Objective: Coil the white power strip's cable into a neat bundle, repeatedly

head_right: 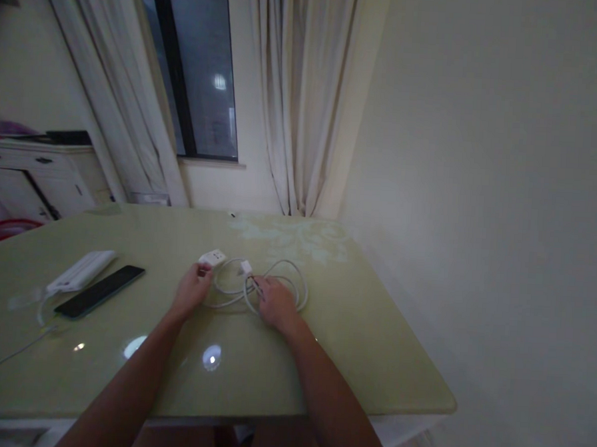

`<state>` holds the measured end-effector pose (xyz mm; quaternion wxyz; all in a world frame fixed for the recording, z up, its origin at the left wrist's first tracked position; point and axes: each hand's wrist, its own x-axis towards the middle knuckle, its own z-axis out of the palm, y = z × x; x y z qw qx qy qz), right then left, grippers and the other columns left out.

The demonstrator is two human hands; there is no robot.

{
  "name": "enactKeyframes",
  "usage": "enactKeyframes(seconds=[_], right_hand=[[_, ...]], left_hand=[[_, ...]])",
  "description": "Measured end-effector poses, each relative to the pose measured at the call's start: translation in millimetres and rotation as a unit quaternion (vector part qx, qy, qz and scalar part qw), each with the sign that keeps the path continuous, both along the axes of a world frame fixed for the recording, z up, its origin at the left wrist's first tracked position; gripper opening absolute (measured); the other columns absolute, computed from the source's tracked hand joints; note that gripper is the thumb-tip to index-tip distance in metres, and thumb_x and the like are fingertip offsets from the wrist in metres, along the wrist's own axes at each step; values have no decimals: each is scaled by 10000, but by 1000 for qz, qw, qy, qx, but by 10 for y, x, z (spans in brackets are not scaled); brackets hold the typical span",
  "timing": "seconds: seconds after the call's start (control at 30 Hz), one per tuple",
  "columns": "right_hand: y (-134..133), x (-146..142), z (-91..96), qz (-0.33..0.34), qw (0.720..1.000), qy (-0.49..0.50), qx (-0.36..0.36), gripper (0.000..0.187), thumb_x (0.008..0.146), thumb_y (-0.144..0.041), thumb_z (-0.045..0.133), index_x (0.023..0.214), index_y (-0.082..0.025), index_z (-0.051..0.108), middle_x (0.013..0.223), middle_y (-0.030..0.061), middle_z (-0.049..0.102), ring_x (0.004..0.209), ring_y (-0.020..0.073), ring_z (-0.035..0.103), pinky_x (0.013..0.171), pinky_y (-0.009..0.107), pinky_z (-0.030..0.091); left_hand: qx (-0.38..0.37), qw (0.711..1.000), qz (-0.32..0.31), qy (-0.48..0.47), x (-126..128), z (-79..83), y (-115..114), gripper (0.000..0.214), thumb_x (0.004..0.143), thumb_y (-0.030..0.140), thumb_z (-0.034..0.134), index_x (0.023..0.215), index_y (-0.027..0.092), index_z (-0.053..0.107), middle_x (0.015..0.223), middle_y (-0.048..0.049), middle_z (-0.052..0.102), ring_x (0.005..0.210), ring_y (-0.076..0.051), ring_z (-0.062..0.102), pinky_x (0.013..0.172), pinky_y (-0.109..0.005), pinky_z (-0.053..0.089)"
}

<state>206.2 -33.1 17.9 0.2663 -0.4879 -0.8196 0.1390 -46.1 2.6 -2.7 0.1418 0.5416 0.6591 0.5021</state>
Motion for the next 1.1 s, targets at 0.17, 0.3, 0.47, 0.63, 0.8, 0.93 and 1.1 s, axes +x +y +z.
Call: enactKeyframes(seconds=[0.17, 0.3, 0.47, 0.63, 0.8, 0.93, 1.1], right_hand=[[27, -17, -78, -15, 996, -86, 0, 504, 896, -158, 487, 1374, -265, 607, 1180, 114, 648, 1052, 238, 605, 897, 330, 465], [112, 13, -90, -17, 999, 27, -18, 400, 887, -176, 493, 1232, -250, 680, 1014, 73, 703, 928, 214, 638, 841, 314, 481], [236, 133, 35, -101, 914, 387, -65, 381, 921, -370, 481, 1219, -185, 628, 632, -19, 603, 523, 144, 556, 543, 252, 467], [220, 541, 387, -216, 740, 632, 78, 506, 900, -468, 541, 1325, -196, 501, 613, -69, 560, 430, 93, 468, 416, 183, 368], [-33, 1395, 939, -368, 527, 680, 352, 323, 951, -253, 439, 1274, -255, 432, 639, -75, 436, 433, 89, 370, 370, 161, 282], [-284, 2093, 1470, -363, 466, 667, 455, 243, 989, -212, 363, 1187, -293, 478, 738, -31, 424, 449, 81, 320, 356, 158, 182], [-491, 2809, 1995, -400, 503, 547, 537, 318, 977, -47, 351, 1147, -245, 533, 1171, 97, 556, 444, 13, 294, 366, 210, 216]], left_hand=[[-62, 974, 65, 206, 36, 29, -115, 324, 921, 400, 546, 1104, 142, 615, 1031, -153, 668, 945, -284, 669, 832, -388, 519], [-110, 959, 69, 252, 62, 21, -169, 387, 896, 405, 592, 1192, 155, 591, 1184, -185, 630, 933, -293, 680, 806, -397, 526], [-95, 979, 1, 182, -58, 21, -79, 270, 850, 299, 617, 1087, 171, 621, 985, -110, 697, 920, -259, 672, 833, -366, 509], [38, 996, 51, -61, -63, 180, -40, 200, 835, 362, 619, 925, 202, 538, 838, -31, 675, 661, -148, 590, 673, -277, 478], [177, 884, 50, -429, -150, 335, -43, 301, 800, 287, 662, 934, 243, 396, 811, 52, 659, 433, -38, 335, 457, -163, 276], [167, 771, -17, -614, -413, 402, -56, 185, 799, 187, 666, 864, 213, 495, 695, 59, 628, 473, -45, 478, 515, -166, 405], [284, 693, -47, -661, -599, 648, -158, 227, 820, 74, 686, 772, 211, 512, 904, 69, 730, 726, -46, 654, 659, -141, 517]])
